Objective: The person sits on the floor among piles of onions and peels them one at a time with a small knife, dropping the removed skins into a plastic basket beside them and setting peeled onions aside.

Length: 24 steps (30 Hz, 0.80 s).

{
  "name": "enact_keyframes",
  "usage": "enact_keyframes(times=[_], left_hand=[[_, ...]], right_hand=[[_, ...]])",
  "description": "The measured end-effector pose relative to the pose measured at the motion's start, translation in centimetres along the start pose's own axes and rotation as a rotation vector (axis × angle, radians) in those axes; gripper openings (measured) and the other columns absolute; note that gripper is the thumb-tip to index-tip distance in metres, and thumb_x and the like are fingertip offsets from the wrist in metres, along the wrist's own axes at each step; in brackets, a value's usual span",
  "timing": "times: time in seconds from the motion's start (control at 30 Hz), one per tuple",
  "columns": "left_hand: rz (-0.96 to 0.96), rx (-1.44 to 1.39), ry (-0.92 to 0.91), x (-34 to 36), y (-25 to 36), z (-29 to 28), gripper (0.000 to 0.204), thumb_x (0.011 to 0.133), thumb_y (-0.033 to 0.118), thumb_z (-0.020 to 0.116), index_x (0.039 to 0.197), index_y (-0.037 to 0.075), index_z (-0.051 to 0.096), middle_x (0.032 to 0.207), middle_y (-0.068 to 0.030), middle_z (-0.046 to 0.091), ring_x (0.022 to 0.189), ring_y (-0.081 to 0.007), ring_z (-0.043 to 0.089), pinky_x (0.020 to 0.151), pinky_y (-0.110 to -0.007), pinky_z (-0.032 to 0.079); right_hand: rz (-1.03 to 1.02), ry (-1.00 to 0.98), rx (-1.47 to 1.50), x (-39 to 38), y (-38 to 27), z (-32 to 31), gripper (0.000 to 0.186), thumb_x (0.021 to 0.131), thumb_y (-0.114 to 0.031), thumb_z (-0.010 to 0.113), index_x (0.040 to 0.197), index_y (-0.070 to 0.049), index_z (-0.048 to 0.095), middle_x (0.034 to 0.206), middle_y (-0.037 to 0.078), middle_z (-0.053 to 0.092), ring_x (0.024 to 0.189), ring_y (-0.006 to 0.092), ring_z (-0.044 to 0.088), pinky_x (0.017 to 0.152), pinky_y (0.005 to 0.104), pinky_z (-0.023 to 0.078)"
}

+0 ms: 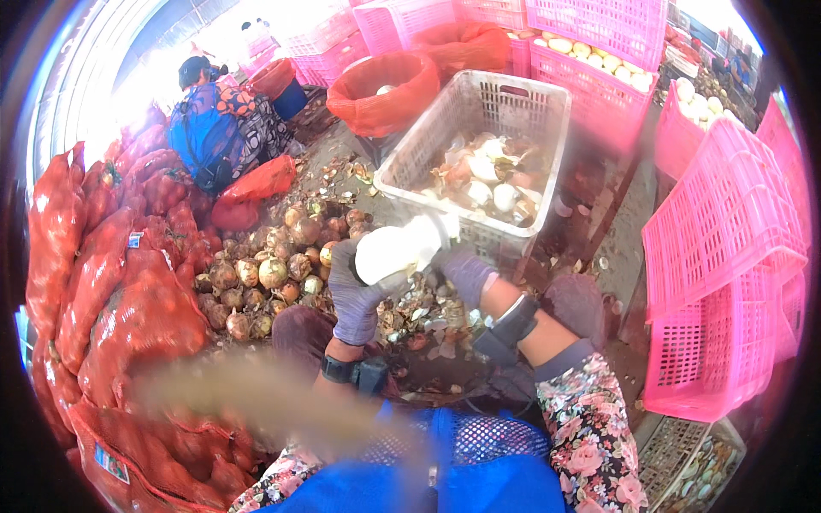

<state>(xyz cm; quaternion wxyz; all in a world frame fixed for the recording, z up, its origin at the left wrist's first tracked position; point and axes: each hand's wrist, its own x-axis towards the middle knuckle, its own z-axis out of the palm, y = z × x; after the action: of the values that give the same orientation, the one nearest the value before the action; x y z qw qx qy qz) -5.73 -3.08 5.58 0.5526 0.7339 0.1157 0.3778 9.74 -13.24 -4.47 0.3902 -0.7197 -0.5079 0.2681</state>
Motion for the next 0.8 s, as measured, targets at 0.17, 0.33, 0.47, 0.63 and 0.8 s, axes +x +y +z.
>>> enact_keyframes(times=[0.17, 0.33, 0.47, 0.63, 0.8], left_hand=[[-0.335, -0.832, -0.030, 0.6, -0.6, -1.4, 0.064, 0.076, 0.025, 0.074, 0.129, 0.004, 0.045, 0.118, -0.0133, 0.057, 0.106, -0.0272, 0.060, 0.087, -0.041, 0.056], [-0.449, -0.746, 0.017, 0.1, -2.7, -1.1, 0.059, 0.082, 0.023, 0.069, 0.132, 0.003, 0.043, 0.123, -0.0155, 0.054, 0.111, -0.0313, 0.057, 0.090, -0.046, 0.055], [-0.500, -0.880, 0.067, -1.0, -5.3, -2.4, 0.056, 0.083, 0.020, 0.067, 0.131, 0.004, 0.043, 0.124, -0.0153, 0.054, 0.114, -0.0331, 0.055, 0.093, -0.048, 0.053], [-0.729, -1.045, 0.165, 1.1, -5.5, -2.3, 0.054, 0.083, 0.020, 0.067, 0.129, 0.004, 0.044, 0.123, -0.0174, 0.054, 0.112, -0.0346, 0.056, 0.091, -0.049, 0.053], [0.185, 0.476, 0.028, 12.0, 0.4, -2.6, 0.040, 0.086, 0.025, 0.066, 0.112, -0.001, 0.048, 0.107, -0.0136, 0.059, 0.098, -0.0326, 0.062, 0.093, -0.040, 0.052]], right_hand=[[0.450, 0.133, 1.070, -2.2, -6.4, -4.7, 0.006, 0.084, -0.003, 0.054, 0.084, 0.000, 0.059, 0.066, 0.006, 0.059, 0.047, 0.0136, 0.051, 0.039, 0.0220, 0.043], [0.279, 0.448, 0.951, -0.5, -2.9, -10.4, 0.013, 0.083, -0.005, 0.055, 0.095, 0.000, 0.057, 0.069, 0.010, 0.060, 0.051, 0.0170, 0.055, 0.043, 0.0284, 0.045], [0.344, 0.824, -0.081, 0.6, -5.1, -11.1, 0.017, 0.080, -0.008, 0.058, 0.095, 0.001, 0.058, 0.072, 0.013, 0.062, 0.058, 0.0220, 0.061, 0.050, 0.0349, 0.049], [0.157, 0.657, -0.329, -1.8, -1.4, -9.9, 0.024, 0.080, -0.012, 0.055, 0.102, -0.002, 0.058, 0.076, 0.020, 0.063, 0.071, 0.0314, 0.065, 0.069, 0.0434, 0.051], [0.098, 0.493, -0.446, -2.4, -6.1, -7.2, 0.035, 0.082, -0.011, 0.055, 0.117, -0.009, 0.055, 0.080, 0.021, 0.063, 0.071, 0.0343, 0.063, 0.068, 0.0434, 0.051]])
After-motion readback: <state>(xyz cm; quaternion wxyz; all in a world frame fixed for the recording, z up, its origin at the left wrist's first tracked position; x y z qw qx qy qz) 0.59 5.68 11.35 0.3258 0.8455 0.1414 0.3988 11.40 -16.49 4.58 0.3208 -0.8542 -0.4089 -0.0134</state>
